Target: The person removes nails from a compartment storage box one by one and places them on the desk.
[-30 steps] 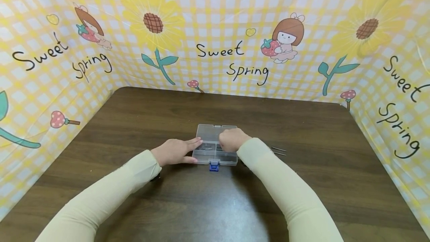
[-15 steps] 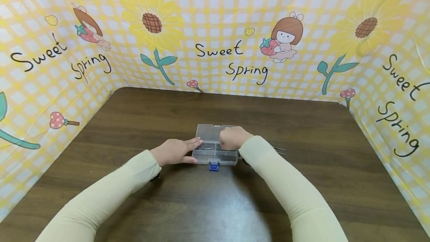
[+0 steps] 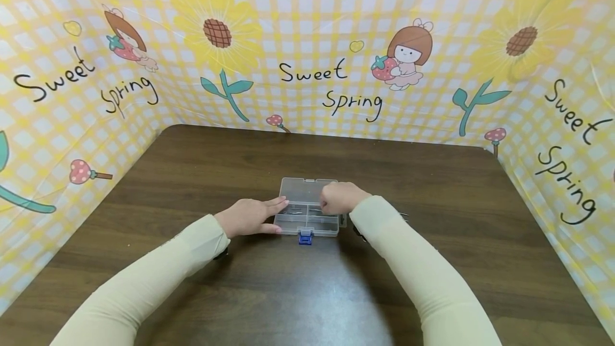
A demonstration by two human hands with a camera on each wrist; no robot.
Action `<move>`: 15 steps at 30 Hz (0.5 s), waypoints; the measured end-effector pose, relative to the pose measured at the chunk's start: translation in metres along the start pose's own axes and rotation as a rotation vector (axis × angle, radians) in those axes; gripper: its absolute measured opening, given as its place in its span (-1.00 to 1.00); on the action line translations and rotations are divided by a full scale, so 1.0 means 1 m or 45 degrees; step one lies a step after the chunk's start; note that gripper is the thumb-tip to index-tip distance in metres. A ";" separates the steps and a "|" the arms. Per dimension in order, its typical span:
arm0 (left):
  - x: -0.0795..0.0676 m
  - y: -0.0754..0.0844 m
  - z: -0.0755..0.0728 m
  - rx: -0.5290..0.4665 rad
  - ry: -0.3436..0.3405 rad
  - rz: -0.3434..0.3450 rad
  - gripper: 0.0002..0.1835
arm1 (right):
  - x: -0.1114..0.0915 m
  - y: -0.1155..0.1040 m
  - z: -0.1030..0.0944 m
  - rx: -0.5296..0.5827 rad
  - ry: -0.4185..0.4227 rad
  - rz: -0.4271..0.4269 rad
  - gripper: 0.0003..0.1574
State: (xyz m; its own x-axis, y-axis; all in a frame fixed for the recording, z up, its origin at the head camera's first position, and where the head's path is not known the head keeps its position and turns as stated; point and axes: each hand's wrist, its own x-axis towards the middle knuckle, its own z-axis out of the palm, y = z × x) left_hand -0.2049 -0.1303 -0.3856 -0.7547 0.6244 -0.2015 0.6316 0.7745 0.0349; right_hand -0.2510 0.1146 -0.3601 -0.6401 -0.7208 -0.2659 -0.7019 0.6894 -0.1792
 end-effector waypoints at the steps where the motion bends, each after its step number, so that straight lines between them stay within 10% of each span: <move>1: 0.000 0.000 0.000 -0.003 -0.001 0.001 -0.23 | -0.001 0.001 0.000 0.005 -0.003 0.005 -0.71; 15: 0.001 -0.001 0.000 -0.027 -0.002 0.008 -0.23 | -0.008 0.003 -0.005 0.036 0.001 -0.001 -0.57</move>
State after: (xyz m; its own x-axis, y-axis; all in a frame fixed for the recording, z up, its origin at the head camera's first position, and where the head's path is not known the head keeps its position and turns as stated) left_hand -0.2059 -0.1309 -0.3861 -0.7506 0.6288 -0.2031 0.6321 0.7728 0.0569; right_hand -0.2495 0.1220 -0.3536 -0.6398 -0.7215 -0.2649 -0.6933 0.6905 -0.2062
